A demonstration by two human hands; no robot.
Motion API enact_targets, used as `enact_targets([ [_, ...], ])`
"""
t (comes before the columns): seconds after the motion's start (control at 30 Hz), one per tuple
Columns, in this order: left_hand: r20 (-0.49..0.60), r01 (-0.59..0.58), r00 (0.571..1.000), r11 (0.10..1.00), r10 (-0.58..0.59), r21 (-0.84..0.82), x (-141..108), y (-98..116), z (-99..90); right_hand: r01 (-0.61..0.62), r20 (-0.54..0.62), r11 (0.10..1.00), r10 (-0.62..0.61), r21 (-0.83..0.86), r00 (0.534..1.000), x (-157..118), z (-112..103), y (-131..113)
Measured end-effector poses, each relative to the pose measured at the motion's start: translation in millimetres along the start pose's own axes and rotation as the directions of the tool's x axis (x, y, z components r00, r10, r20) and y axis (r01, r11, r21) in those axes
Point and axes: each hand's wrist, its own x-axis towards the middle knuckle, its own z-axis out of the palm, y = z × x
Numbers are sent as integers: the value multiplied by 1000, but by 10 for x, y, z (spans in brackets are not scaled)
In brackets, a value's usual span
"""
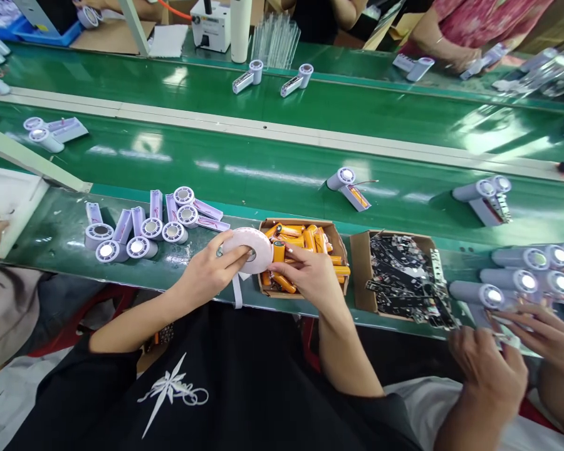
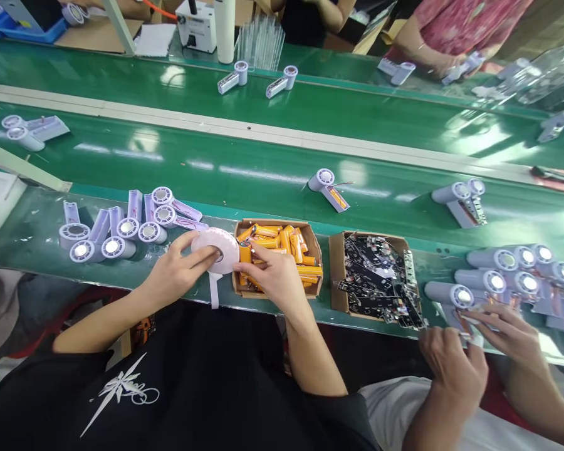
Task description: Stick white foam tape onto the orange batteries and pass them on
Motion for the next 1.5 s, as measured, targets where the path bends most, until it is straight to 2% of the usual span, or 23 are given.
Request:
enact_targets([
  [0.07,5,17,1000,1000,-17,25,14,50,-50,-77,65,976,65,206,996,23,34,54],
  [0.1,5,30,1000,999,-31,39,19,83,-71,-94,43,942,84,322,996,24,93,70],
  [0.17,-10,68,998,997,-67,44,26,165,-97,-33,-140,846,126,532,982,7,303,75],
  [0.23,-57,125,991,992,-124,14,21,264,-96,112,-367,737,194,667,910,-26,576,44],
  [0.27,-87,155,984,988,-155,-9,4,318,-90,164,-425,683,232,712,875,-43,692,20],
  [0.33,-141,201,967,976,-211,-84,-78,421,-74,153,-385,599,281,786,879,-67,784,-37],
  [0.4,-89,169,977,961,-192,-219,-244,489,-66,104,-303,581,256,807,918,-57,610,-100],
  [0.43,-19,138,989,947,-150,-291,-353,495,-64,128,-310,598,213,791,926,-35,428,-131],
  [0.47,68,120,992,932,-103,-342,-470,475,-60,223,-398,624,154,749,904,-3,206,-158],
  [0.5,162,122,985,924,-66,-363,-586,425,-52,389,-549,633,69,670,833,35,-30,-181],
  [0.57,303,172,951,926,-66,-337,-770,238,-20,620,-776,634,-50,462,629,109,-434,-210],
  [0.6,333,212,938,924,-101,-317,-820,109,5,631,-789,647,-72,429,610,132,-560,-214],
  [0.63,334,244,933,920,-136,-307,-834,-34,35,618,-784,665,-79,420,616,142,-620,-211],
  [0.67,312,263,935,919,-167,-295,-812,-185,70,578,-751,686,-70,442,657,139,-616,-201],
  [0.73,242,296,939,934,-246,-201,-674,-485,149,467,-658,717,-15,517,753,107,-472,-159],
  [0.83,236,321,916,946,-324,55,-375,-883,276,376,-587,712,63,593,807,25,-182,-42],
  [0.9,291,299,900,945,-325,130,-229,-1069,336,365,-595,710,95,603,798,-54,-100,61],
  [0.97,339,258,895,957,-289,134,-156,-1147,343,358,-622,731,114,580,774,-165,-131,174],
  [1.07,376,138,909,981,-181,139,-85,-1066,253,321,-650,774,149,546,745,-360,-287,320],
  [1.17,296,21,953,990,-63,142,170,-910,215,315,-670,801,139,510,729,-415,-437,351],
  [1.27,231,34,971,993,-60,113,709,-874,432,359,-651,825,13,436,759,-153,-519,233],
  [1.4,402,133,908,991,-119,-8,1425,-1049,965,395,-489,841,-186,370,852,522,-496,29],
  [1.5,480,123,875,989,-67,-86,1704,-1244,1246,373,-347,879,-264,297,900,988,-444,-5],
])
